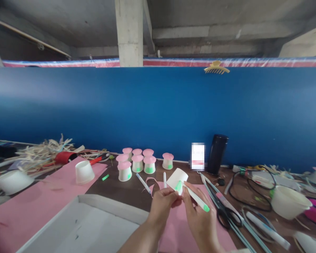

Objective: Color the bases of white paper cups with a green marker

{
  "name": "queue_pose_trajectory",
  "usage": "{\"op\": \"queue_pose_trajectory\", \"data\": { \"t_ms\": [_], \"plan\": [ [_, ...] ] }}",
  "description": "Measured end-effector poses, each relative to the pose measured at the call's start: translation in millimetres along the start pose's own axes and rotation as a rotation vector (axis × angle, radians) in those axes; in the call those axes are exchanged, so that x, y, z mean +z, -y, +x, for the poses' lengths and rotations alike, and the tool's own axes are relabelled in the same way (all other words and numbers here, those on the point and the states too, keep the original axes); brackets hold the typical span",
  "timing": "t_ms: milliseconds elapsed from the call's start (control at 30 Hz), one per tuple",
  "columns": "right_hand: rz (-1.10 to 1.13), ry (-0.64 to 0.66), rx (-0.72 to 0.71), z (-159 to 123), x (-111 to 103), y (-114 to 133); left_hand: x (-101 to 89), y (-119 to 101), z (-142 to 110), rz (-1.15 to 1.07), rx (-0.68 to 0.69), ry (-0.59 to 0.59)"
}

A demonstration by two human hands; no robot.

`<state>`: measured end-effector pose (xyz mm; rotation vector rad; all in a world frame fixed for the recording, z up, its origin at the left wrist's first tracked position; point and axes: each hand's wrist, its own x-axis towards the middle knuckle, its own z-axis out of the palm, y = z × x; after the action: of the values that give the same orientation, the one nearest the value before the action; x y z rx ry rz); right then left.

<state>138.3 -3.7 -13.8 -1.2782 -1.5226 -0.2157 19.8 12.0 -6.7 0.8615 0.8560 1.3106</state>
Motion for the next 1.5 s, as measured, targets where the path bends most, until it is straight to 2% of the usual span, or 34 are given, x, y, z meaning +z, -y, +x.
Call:
{"op": "queue_pose_trajectory", "data": {
  "t_ms": [167,433,600,900,1067,1200,1400,1500],
  "plan": [
    [0.005,0.053,0.052,1,-2,2,0.2,1,-1,-0.004,-0.002,-0.002],
    [0.005,0.041,0.045,0,-1,0,0.1,-1,-1,-0.009,-0.014,-0.002],
    [-0.002,-0.014,-0.017,0,0,0,-0.4,1,0,-0.021,0.002,0.0],
    [0.143,-0.021,0.03,-5,2,-4,-4.1,5,0,-0.352,-0.115,-0.019],
    [0.211,0.078,0.029,-9,5,-8,-4.9,4,2,-0.449,-0.159,-0.033],
    [0.17,0.114,0.032,-8,5,-7,-4.3,3,0,-0.4,-0.151,-0.017],
    [0.117,0.082,-0.019,-4,3,0,-3.9,6,0,-0.328,-0.108,0.024],
    [0.143,0.129,-0.011,-4,2,4,-3.6,5,1,-0.318,-0.078,0.055]
  ]
}}
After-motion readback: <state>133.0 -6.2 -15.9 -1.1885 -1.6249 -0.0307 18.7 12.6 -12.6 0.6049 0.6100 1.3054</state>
